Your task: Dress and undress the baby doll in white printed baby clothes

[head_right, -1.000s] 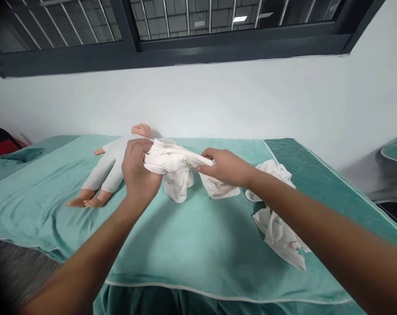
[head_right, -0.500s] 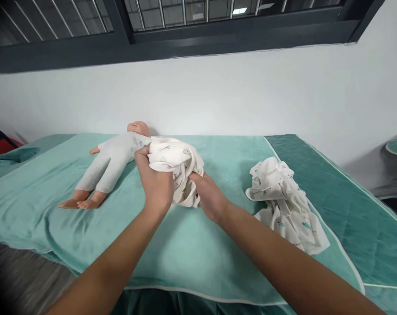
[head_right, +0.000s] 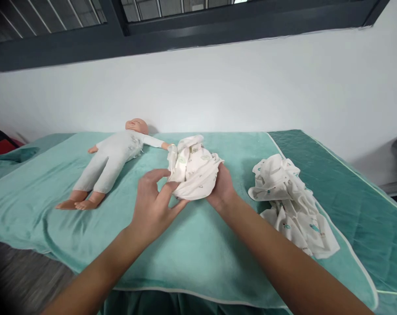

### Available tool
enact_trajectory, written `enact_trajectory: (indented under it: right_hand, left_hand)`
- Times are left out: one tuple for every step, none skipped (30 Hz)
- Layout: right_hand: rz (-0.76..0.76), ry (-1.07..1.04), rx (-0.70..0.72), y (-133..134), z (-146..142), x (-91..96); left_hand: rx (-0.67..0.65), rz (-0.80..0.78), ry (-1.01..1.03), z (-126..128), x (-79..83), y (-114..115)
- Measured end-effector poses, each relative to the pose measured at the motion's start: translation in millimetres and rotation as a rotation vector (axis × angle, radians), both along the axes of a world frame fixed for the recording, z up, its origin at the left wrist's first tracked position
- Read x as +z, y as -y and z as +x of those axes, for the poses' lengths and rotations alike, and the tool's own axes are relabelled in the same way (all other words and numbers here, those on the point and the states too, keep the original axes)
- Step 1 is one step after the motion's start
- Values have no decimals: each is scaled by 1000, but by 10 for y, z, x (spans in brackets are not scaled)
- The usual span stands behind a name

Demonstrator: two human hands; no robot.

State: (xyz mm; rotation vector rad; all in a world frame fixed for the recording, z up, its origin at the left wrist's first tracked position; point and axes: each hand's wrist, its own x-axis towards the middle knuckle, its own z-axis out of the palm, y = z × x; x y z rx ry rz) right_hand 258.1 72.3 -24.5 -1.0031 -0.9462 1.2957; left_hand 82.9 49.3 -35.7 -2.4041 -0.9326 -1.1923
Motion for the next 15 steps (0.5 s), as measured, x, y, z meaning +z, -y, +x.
enact_trajectory:
  right_hand:
    - [8, -9, -13, 19, 3, 20]
    - [22, -23, -27, 41, 9, 42]
    - [40, -33, -41, 63, 17, 64]
    - [62, -31, -54, 84, 29, 84]
    - [87, -16, -69, 105, 44, 102]
    - [112, 8, -86, 124, 61, 117]
    - [133, 33, -105, 142, 78, 128]
    - [147, 49, -124, 157, 93, 136]
    - [156, 49, -140, 170, 106, 140]
    - [163, 31, -154, 179, 115, 141]
    - [168, -2, -163, 186, 122, 140]
    - [172, -42, -168, 189, 127, 137]
    - [175, -84, -165, 189, 132, 133]
    - [174, -127, -159, 187, 139, 129]
    - [168, -170, -152, 182, 148, 127]
  left_hand:
    - [-22, 62, 14, -11, 26, -14]
    - [-48, 115, 26, -23, 57, -32]
    - [-70, 155, 33, -33, 88, -49]
    - [-80, 182, 34, -43, 117, -65]
    - [-74, 193, 28, -49, 140, -77]
    - [-50, 188, 17, -51, 155, -84]
    - [-11, 165, 2, -45, 162, -86]
    - [38, 125, -13, -31, 161, -80]
    - [91, 70, -26, -8, 154, -69]
    - [141, 1, -35, 22, 146, -51]
    - [180, -80, -42, 56, 139, -28]
    - [205, -173, -47, 91, 136, -1]
    - [205, -276, -52, 123, 137, 27]
    - [175, -385, -55, 147, 142, 54]
    - [121, -497, -49, 161, 151, 76]
